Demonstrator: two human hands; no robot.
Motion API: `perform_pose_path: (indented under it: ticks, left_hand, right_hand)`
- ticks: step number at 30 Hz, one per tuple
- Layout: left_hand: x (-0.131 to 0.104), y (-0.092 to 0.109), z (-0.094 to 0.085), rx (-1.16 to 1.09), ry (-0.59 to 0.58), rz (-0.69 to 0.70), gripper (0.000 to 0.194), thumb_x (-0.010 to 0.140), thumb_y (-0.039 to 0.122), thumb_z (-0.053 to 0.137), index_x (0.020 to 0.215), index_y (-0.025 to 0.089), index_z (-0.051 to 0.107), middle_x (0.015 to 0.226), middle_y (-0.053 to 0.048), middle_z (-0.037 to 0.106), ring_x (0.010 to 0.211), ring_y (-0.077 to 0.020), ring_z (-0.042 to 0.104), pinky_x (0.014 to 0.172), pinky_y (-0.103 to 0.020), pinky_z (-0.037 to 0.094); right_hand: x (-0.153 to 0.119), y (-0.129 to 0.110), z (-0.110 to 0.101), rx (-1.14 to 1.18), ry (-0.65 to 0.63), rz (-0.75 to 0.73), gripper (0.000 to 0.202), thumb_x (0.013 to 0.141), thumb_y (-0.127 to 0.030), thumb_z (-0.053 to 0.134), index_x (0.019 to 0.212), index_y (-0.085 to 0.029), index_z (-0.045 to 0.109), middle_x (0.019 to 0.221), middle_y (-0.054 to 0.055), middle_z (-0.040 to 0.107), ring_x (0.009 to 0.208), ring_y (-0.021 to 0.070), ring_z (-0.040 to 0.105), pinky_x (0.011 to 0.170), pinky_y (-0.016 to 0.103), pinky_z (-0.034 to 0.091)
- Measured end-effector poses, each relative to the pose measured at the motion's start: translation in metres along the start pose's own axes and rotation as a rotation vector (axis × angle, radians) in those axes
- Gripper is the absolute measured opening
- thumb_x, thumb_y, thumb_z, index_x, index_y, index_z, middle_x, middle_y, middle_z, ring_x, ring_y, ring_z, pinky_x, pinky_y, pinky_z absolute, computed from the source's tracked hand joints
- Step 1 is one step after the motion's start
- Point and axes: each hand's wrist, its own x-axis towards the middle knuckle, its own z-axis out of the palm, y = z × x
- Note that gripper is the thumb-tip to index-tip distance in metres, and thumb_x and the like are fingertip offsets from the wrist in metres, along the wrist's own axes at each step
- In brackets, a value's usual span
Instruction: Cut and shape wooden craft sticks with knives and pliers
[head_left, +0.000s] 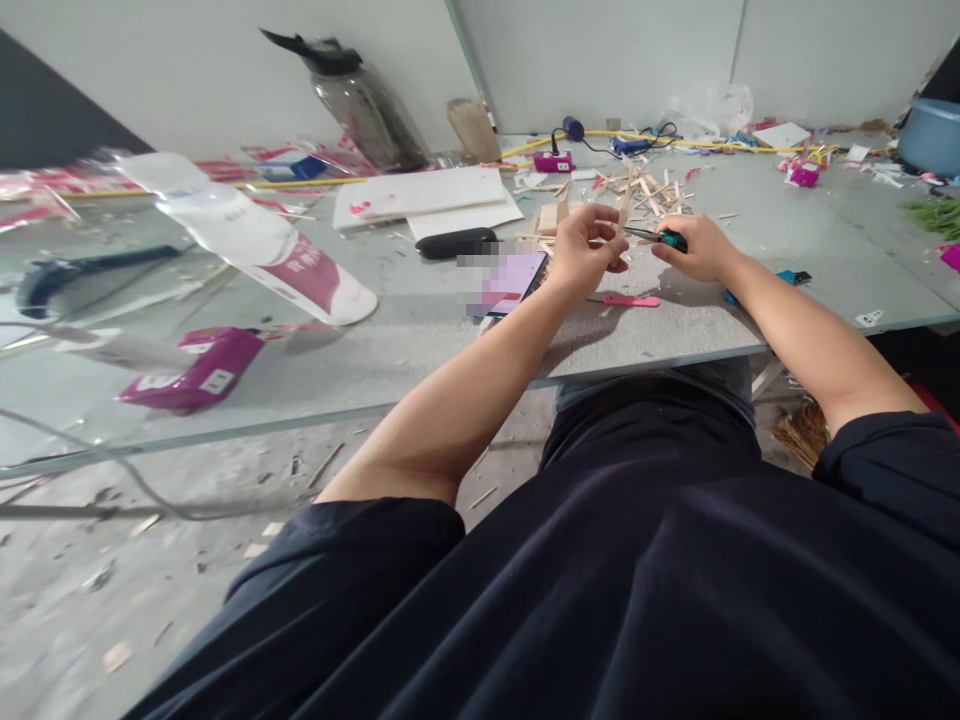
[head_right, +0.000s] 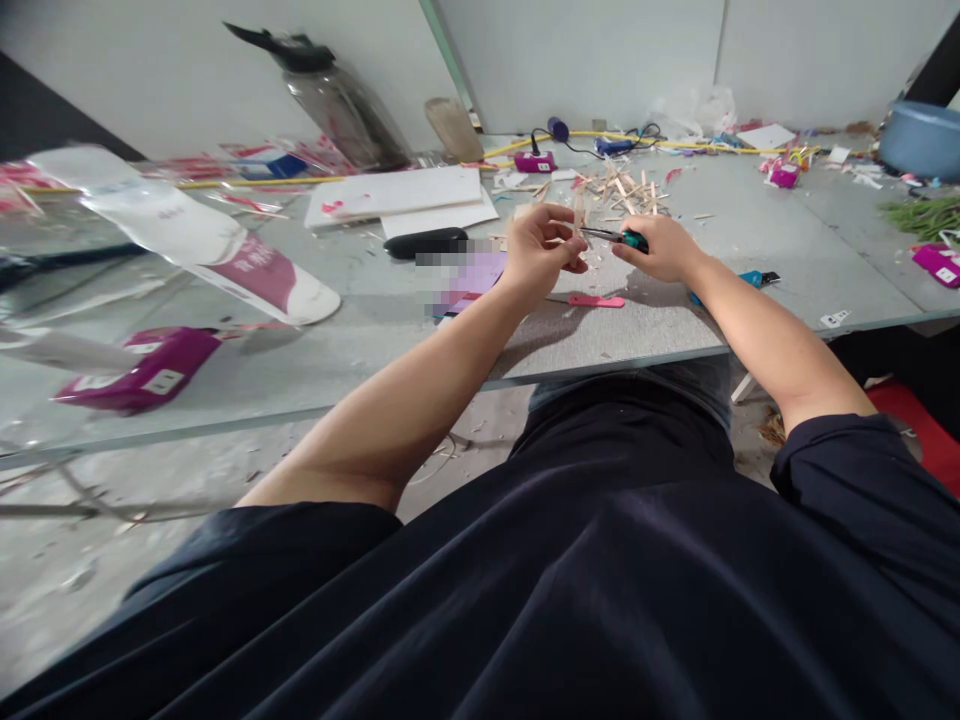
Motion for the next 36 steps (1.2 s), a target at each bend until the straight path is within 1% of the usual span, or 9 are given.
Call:
perform_pose_path:
  ticks: [7, 14, 20, 24, 27, 31, 34, 36]
  left_hand:
    - [-0.002, 0.004, 0.001, 0.021, -0.002, -0.01, 0.031, 0.088, 0.012, 0.08, 0.116, 0.023, 0.075, 0.083, 0.005, 0.069, 0.058, -0.0087, 0.066, 0.062, -0.024, 0.065]
    - [0.001, 0.002, 0.001, 0.021, -0.005, 0.002, 0.034, 0.083, 0.01, 0.079, 0.115, 0.022, 0.079, 0.078, 0.005, 0.071, 0.058, -0.0084, 0.066, 0.059, -0.02, 0.06]
    - [0.003, 0.0, -0.001, 0.049, -0.024, 0.015, 0.034, 0.087, 0.009, 0.078, 0.119, 0.02, 0.079, 0.084, 0.002, 0.076, 0.058, -0.0083, 0.065, 0.058, -0.021, 0.06]
    - [0.001, 0.0, 0.0, 0.082, -0.002, 0.022, 0.031, 0.09, 0.009, 0.077, 0.12, 0.02, 0.078, 0.087, 0.001, 0.077, 0.063, -0.0084, 0.069, 0.062, -0.02, 0.062]
    - [0.0, 0.0, 0.002, 0.101, 0.012, 0.014, 0.028, 0.092, 0.01, 0.076, 0.119, 0.02, 0.078, 0.087, 0.0, 0.076, 0.064, -0.0094, 0.069, 0.063, -0.022, 0.063]
    - [0.001, -0.001, 0.003, 0.062, 0.003, -0.029, 0.03, 0.093, 0.01, 0.074, 0.12, 0.021, 0.078, 0.088, -0.001, 0.078, 0.069, -0.0108, 0.071, 0.066, -0.023, 0.065]
    - [0.0, 0.0, 0.003, 0.044, -0.001, -0.053, 0.028, 0.094, 0.01, 0.074, 0.12, 0.021, 0.077, 0.085, 0.0, 0.077, 0.063, -0.0097, 0.069, 0.065, -0.024, 0.065]
    - [-0.001, 0.001, 0.003, 0.059, -0.001, -0.045, 0.026, 0.095, 0.01, 0.074, 0.119, 0.021, 0.077, 0.083, 0.001, 0.076, 0.059, -0.0091, 0.067, 0.064, -0.025, 0.065]
  right_hand:
    - [0.0, 0.001, -0.001, -0.005, -0.03, 0.002, 0.084, 0.1, -0.106, 0.044, 0.1, -0.026, 0.072, 0.096, 0.01, 0.075, 0.089, 0.028, 0.063, 0.085, 0.044, 0.044]
    - [-0.001, 0.001, -0.003, 0.005, -0.039, 0.0, 0.08, 0.101, -0.103, 0.047, 0.099, -0.027, 0.071, 0.096, 0.009, 0.073, 0.089, 0.0275, 0.062, 0.085, 0.043, 0.044]
    - [-0.002, 0.0, -0.004, 0.015, -0.03, -0.012, 0.08, 0.102, -0.103, 0.048, 0.098, -0.026, 0.069, 0.094, 0.008, 0.071, 0.087, 0.0266, 0.06, 0.084, 0.043, 0.042]
    - [-0.001, -0.002, -0.005, 0.049, -0.036, -0.01, 0.081, 0.101, -0.104, 0.049, 0.095, -0.026, 0.067, 0.088, 0.007, 0.069, 0.085, 0.0254, 0.059, 0.081, 0.042, 0.039]
    - [-0.002, -0.006, -0.006, 0.084, -0.048, 0.008, 0.08, 0.1, -0.104, 0.052, 0.091, -0.025, 0.066, 0.084, 0.004, 0.065, 0.081, 0.0235, 0.056, 0.08, 0.041, 0.037]
    - [-0.002, -0.011, -0.007, 0.123, -0.091, 0.042, 0.076, 0.101, -0.1, 0.056, 0.089, -0.025, 0.063, 0.079, 0.001, 0.06, 0.077, 0.0203, 0.05, 0.078, 0.04, 0.036]
    - [-0.003, -0.012, -0.008, 0.125, -0.106, 0.068, 0.073, 0.101, -0.096, 0.059, 0.09, -0.024, 0.065, 0.077, 0.0, 0.058, 0.075, 0.0196, 0.049, 0.077, 0.04, 0.035]
    - [-0.003, -0.011, -0.008, 0.116, -0.1, 0.069, 0.071, 0.102, -0.094, 0.06, 0.091, -0.024, 0.066, 0.077, 0.001, 0.059, 0.076, 0.0198, 0.05, 0.077, 0.04, 0.035]
